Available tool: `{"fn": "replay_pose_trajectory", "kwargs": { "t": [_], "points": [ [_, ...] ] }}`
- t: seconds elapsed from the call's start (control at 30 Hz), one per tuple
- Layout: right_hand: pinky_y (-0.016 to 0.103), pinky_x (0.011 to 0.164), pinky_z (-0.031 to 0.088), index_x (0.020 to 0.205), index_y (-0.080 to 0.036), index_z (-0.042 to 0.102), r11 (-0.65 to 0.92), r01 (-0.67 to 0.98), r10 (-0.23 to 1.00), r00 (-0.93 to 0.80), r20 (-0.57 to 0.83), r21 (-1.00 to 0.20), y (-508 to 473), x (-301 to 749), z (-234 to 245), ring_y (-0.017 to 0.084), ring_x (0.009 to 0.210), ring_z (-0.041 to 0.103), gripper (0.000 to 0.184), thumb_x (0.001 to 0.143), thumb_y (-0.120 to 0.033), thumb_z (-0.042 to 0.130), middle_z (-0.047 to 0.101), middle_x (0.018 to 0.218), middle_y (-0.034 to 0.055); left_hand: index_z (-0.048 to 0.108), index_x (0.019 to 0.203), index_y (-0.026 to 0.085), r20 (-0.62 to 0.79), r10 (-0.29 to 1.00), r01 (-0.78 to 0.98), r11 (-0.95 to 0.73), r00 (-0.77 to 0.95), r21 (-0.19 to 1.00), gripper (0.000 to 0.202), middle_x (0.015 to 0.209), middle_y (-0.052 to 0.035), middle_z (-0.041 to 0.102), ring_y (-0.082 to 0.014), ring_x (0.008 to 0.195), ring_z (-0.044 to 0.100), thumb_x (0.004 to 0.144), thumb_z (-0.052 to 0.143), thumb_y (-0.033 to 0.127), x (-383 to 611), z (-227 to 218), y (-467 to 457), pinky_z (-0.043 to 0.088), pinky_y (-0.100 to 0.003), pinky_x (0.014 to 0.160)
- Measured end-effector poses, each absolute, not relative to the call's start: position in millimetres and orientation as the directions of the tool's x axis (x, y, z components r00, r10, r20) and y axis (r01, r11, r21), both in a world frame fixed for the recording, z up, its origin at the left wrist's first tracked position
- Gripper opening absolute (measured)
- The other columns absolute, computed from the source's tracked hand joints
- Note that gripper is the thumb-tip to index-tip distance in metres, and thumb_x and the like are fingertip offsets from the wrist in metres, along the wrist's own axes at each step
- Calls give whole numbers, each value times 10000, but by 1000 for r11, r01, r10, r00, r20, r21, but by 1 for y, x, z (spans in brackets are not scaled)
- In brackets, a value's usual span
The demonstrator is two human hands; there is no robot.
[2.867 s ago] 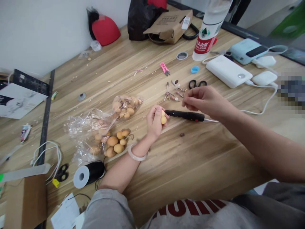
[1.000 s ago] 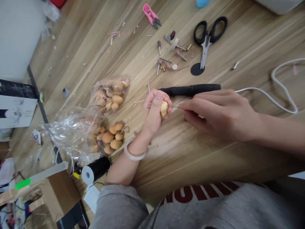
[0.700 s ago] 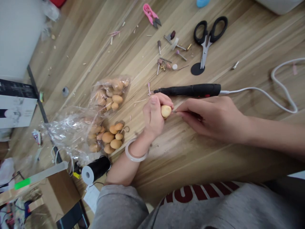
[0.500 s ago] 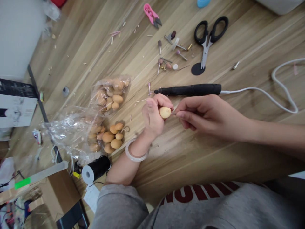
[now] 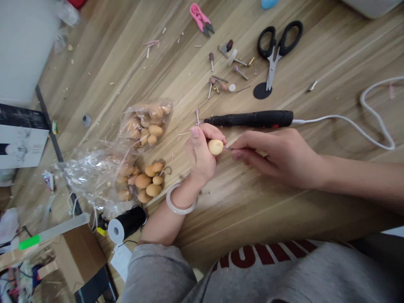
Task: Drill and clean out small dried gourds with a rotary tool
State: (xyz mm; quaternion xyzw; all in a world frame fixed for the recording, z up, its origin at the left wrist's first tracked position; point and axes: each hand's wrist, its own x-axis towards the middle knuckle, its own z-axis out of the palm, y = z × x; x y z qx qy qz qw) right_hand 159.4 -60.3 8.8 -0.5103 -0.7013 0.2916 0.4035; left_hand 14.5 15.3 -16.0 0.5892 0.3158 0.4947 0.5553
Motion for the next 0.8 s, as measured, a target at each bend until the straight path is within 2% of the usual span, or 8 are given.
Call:
{"fn": "replay_pose_trajectory", "kwargs": {
  "t": [0.13, 0.23, 0.37, 0.47, 0.53, 0.67, 0.8],
  "points": [
    [231, 542, 410, 825, -211, 566, 318, 444, 948, -165, 272, -838, -61, 160, 9, 111, 564, 565, 145, 940, -178, 484, 631, 683, -8, 597, 627, 192, 228, 903, -125, -196, 364, 973, 575, 590, -28, 590, -128, 543, 560, 975, 351, 580, 12, -16, 14, 434, -300, 534],
    [219, 516, 414, 789, -203, 563, 259, 342, 962, -172, 211, -903, -60, 159, 12, 96, 527, 547, 175, 942, -171, 486, 608, 635, -20, 599, 651, 198, 247, 887, -101, -225, 390, 969, 575, 602, -23, 591, -127, 545, 559, 968, 341, 602, 9, -18, 15, 440, -303, 537],
    [186, 464, 405, 736, -182, 561, 44, 74, 972, -235, 26, -996, -56, 159, 17, 68, 488, 536, 267, 983, -264, 501, 595, 589, -31, 620, 692, 198, 314, 862, -188, -258, 397, 948, 522, 625, -15, 594, -116, 546, 551, 997, 345, 520, 7, -23, 15, 418, -297, 526],
    [181, 441, 400, 789, -161, 575, -122, -145, 935, -348, -65, -982, -52, 161, 17, 55, 461, 519, 300, 1002, -353, 487, 627, 603, -22, 611, 676, 201, 323, 860, -216, -255, 394, 942, 514, 627, -9, 593, -114, 544, 546, 1010, 339, 481, 8, -23, 15, 406, -299, 526],
    [190, 432, 395, 834, -149, 584, -193, -219, 912, -400, -92, -956, -50, 161, 16, 55, 444, 504, 316, 1004, -394, 481, 637, 601, -16, 606, 660, 200, 334, 861, -227, -262, 383, 938, 510, 621, -4, 589, -112, 537, 540, 1013, 343, 460, 9, -23, 14, 401, -299, 524],
    [198, 433, 389, 846, -152, 585, -197, -202, 916, -387, -107, -959, -50, 160, 15, 63, 456, 515, 322, 994, -422, 490, 646, 612, -11, 611, 672, 191, 357, 868, -259, -278, 345, 925, 491, 623, -1, 592, -109, 523, 543, 1014, 352, 429, 10, -22, 13, 394, -294, 506],
    [205, 494, 419, 886, -178, 561, -16, 6, 963, -268, -17, -1000, -54, 160, 15, 77, 499, 545, 189, 973, -342, 523, 647, 638, -24, 608, 671, 197, 319, 885, -184, -270, 339, 945, 504, 620, -1, 584, -112, 537, 551, 1006, 349, 472, 8, -22, 14, 408, -294, 527]
  ]
}}
